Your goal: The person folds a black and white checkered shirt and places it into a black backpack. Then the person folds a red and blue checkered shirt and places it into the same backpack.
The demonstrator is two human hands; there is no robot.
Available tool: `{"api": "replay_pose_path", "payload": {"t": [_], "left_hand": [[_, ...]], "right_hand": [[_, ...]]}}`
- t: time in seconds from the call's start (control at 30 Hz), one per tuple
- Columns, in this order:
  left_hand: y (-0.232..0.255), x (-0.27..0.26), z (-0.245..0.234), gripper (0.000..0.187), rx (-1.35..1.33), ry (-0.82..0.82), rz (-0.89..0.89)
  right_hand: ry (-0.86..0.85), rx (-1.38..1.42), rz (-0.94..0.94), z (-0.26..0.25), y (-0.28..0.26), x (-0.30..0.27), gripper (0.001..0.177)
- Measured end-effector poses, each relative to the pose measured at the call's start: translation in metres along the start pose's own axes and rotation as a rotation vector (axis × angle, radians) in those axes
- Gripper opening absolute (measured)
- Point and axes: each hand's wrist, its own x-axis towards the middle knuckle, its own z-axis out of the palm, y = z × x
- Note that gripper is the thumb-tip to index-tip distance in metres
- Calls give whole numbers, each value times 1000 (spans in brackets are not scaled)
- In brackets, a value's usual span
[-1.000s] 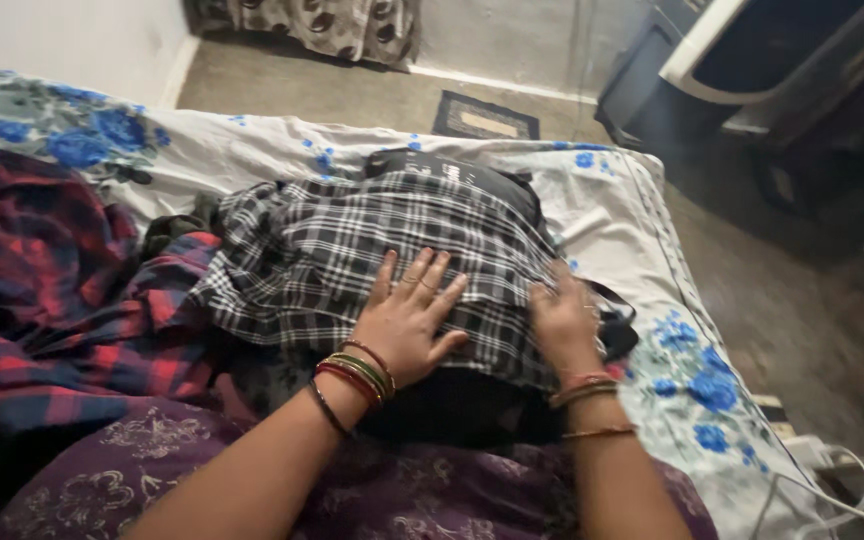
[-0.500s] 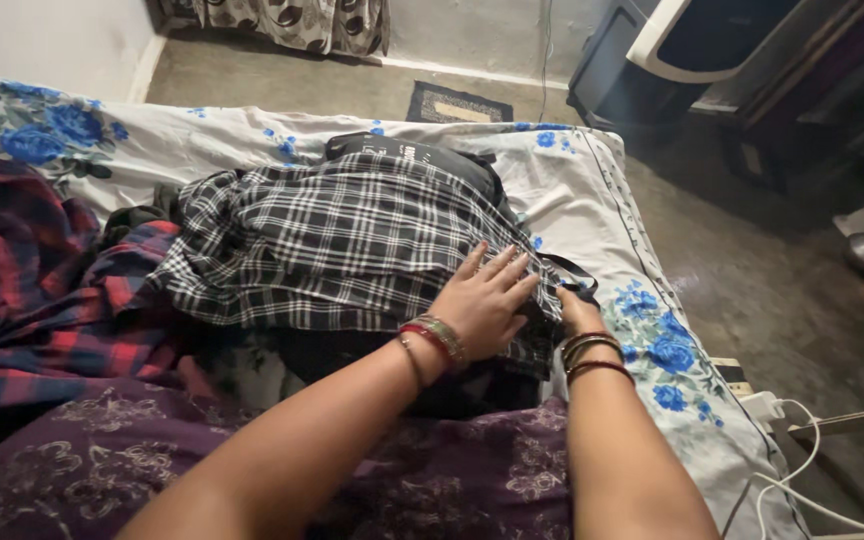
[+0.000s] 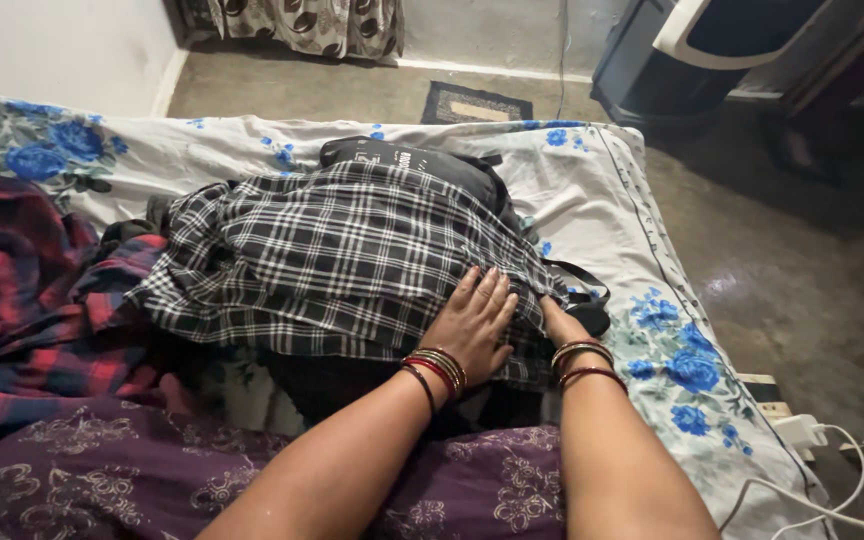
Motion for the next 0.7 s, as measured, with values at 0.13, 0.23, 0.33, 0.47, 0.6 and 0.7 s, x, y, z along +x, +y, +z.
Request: {"api": "replay_pose_path", "payload": {"t": [0.13,0.23,0.33,0.47,0.6,0.7], "left_hand": [[1,0,-3,81,-43,38,-8],[-1,-2,-5,80,-58,27,-11],[-1,1,-7,73,-127,33,-33],[-5,11,-16,69,-503,61,-127],[-22,26,-29,58,-432,259,-322],[-34,37,-34,60,-171,231,-489]], "right_hand": [[-187,540,83,-7,-3,-16,59],[-229,511,148,-9,-11,-40,49],[-267,633,227,-15,-24,-60,38],[-421,813,58,-32,-43,-79,34],[-485,922,2,-40,-58,-97,40],[-583,953,-174,-42,-70,-107,38]]}}
